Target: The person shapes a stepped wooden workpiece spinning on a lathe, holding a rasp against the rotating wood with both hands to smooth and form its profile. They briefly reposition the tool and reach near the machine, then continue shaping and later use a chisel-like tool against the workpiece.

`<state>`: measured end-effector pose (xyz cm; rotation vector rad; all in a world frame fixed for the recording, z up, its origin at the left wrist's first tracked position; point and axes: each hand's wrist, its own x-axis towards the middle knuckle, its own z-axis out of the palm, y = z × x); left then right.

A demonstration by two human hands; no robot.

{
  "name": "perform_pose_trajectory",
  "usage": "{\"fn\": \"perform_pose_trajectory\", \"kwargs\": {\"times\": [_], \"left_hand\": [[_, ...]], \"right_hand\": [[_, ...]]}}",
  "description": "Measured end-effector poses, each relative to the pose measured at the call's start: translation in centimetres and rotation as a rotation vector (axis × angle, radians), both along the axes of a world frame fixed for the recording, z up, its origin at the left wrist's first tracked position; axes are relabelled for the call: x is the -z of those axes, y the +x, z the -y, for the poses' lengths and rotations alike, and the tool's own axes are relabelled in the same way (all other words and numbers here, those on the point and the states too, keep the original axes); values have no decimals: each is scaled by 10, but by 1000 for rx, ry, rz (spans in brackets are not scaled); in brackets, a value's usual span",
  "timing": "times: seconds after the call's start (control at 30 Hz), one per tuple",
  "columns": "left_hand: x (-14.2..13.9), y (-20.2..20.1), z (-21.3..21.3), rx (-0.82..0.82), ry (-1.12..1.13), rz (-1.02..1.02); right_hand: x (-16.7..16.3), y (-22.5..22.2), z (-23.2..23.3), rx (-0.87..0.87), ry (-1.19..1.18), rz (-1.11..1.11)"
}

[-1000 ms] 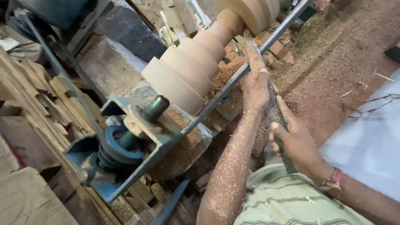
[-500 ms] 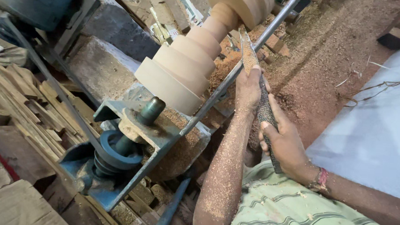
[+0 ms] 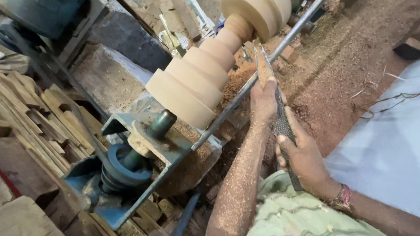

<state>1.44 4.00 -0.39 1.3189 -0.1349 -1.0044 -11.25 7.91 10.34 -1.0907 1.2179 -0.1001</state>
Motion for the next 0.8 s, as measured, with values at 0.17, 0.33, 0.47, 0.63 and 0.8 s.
{"fn": "perform_pose_trajectory", "kwargs": {"times": [0.17,0.33,0.47,0.63,0.8], "left_hand": [[-1,-3,4,-59,-17,-95],[4,-1,6,-63,-58,-89],[6,-1,7,-21,-42,-82],[7,-13,0,-28,-41,3],[1,-23,-5,8,-5,29]], "right_hand": [[-1,3,2,4,-36,81],[-8,3,4,-1,-7,26],[-11,-1,2,-17,-10,29],[-3,-15,0,-9,24,78],[4,-28,-2,-44,-18,100]]}}
